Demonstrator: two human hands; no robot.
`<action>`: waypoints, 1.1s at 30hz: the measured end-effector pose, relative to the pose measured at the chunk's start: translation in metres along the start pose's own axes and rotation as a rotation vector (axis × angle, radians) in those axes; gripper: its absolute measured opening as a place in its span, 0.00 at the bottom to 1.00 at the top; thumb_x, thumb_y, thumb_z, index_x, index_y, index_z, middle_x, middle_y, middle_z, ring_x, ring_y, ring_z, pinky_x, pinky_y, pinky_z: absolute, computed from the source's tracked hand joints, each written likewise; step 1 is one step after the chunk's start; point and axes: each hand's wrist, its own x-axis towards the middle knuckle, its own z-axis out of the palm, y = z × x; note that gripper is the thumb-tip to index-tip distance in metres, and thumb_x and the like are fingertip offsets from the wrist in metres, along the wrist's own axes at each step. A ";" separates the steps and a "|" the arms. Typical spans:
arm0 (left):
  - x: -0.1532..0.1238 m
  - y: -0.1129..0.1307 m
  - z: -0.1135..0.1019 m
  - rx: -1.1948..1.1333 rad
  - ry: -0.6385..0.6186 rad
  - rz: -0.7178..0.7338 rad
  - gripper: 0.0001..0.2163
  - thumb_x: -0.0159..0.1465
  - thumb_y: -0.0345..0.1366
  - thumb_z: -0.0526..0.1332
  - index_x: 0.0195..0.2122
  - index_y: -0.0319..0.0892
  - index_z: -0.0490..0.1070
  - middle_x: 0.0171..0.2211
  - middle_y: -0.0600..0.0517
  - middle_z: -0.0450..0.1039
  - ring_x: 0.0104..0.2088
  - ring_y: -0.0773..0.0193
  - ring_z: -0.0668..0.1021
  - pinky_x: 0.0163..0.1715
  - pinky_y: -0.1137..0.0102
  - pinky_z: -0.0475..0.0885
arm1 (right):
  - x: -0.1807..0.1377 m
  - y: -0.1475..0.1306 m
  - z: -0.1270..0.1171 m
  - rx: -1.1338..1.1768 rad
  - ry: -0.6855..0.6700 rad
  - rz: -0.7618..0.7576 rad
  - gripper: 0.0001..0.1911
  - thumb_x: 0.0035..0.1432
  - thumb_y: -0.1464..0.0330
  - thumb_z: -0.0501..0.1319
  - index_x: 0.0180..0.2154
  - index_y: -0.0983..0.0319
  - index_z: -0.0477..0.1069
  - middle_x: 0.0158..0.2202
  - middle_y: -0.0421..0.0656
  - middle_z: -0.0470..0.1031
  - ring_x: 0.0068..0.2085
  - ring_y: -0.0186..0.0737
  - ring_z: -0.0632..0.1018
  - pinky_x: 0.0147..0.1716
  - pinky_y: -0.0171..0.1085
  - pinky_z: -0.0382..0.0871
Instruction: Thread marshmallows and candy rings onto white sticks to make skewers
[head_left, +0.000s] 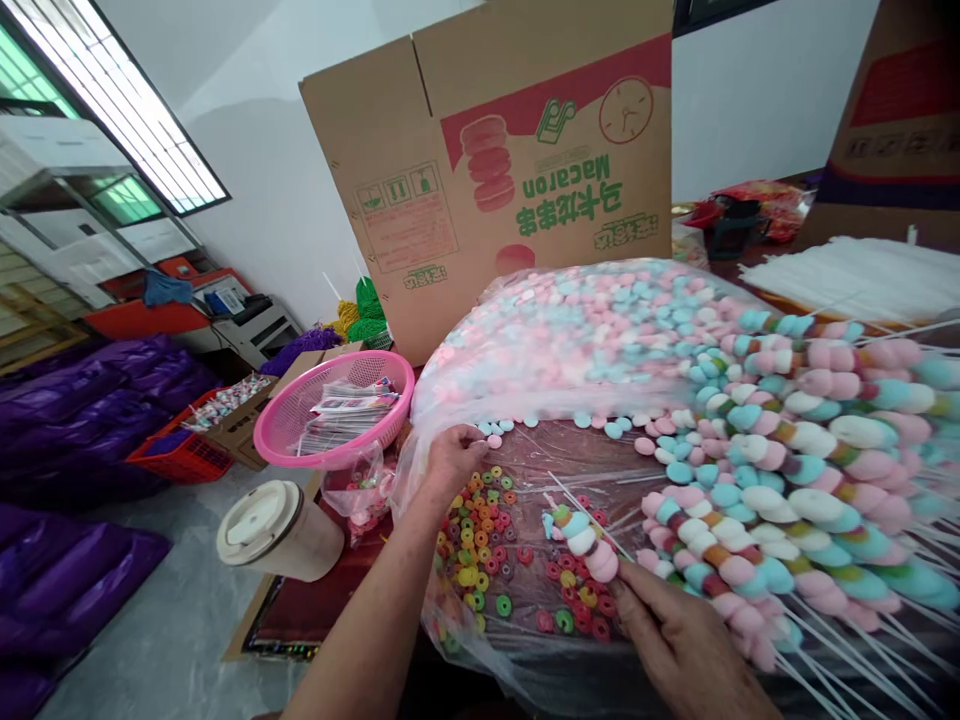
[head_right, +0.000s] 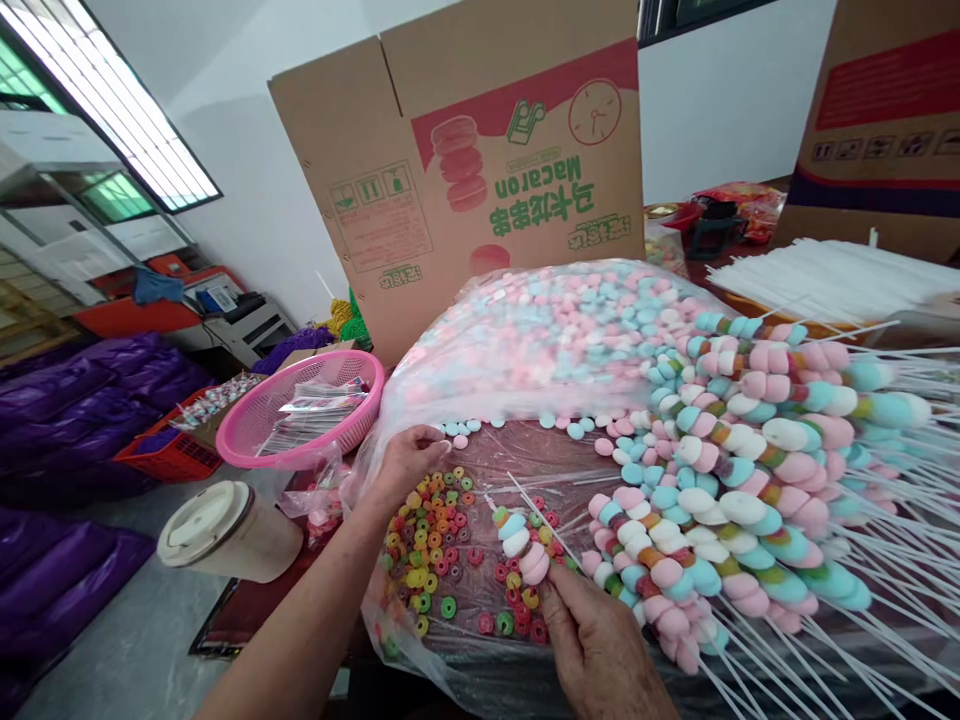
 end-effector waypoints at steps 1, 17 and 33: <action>-0.006 0.001 -0.005 -0.063 0.015 -0.007 0.08 0.53 0.35 0.57 0.31 0.38 0.71 0.24 0.52 0.71 0.25 0.66 0.73 0.26 0.73 0.67 | 0.000 0.000 0.000 0.007 -0.001 0.013 0.17 0.60 0.62 0.47 0.24 0.60 0.66 0.19 0.39 0.69 0.21 0.33 0.69 0.21 0.29 0.62; -0.111 0.045 0.035 -0.548 -0.417 -0.053 0.10 0.58 0.39 0.55 0.32 0.39 0.70 0.27 0.50 0.73 0.26 0.66 0.73 0.27 0.72 0.68 | 0.020 -0.019 0.008 0.640 -0.071 0.340 0.15 0.45 0.56 0.61 0.31 0.61 0.73 0.28 0.40 0.75 0.34 0.41 0.74 0.34 0.35 0.67; -0.089 0.049 0.012 -0.682 -0.378 -0.165 0.12 0.53 0.43 0.61 0.33 0.40 0.68 0.23 0.55 0.69 0.16 0.73 0.67 0.14 0.77 0.62 | 0.019 -0.023 -0.003 1.030 -0.033 0.543 0.18 0.44 0.54 0.64 0.26 0.61 0.63 0.15 0.29 0.51 0.16 0.23 0.49 0.14 0.28 0.41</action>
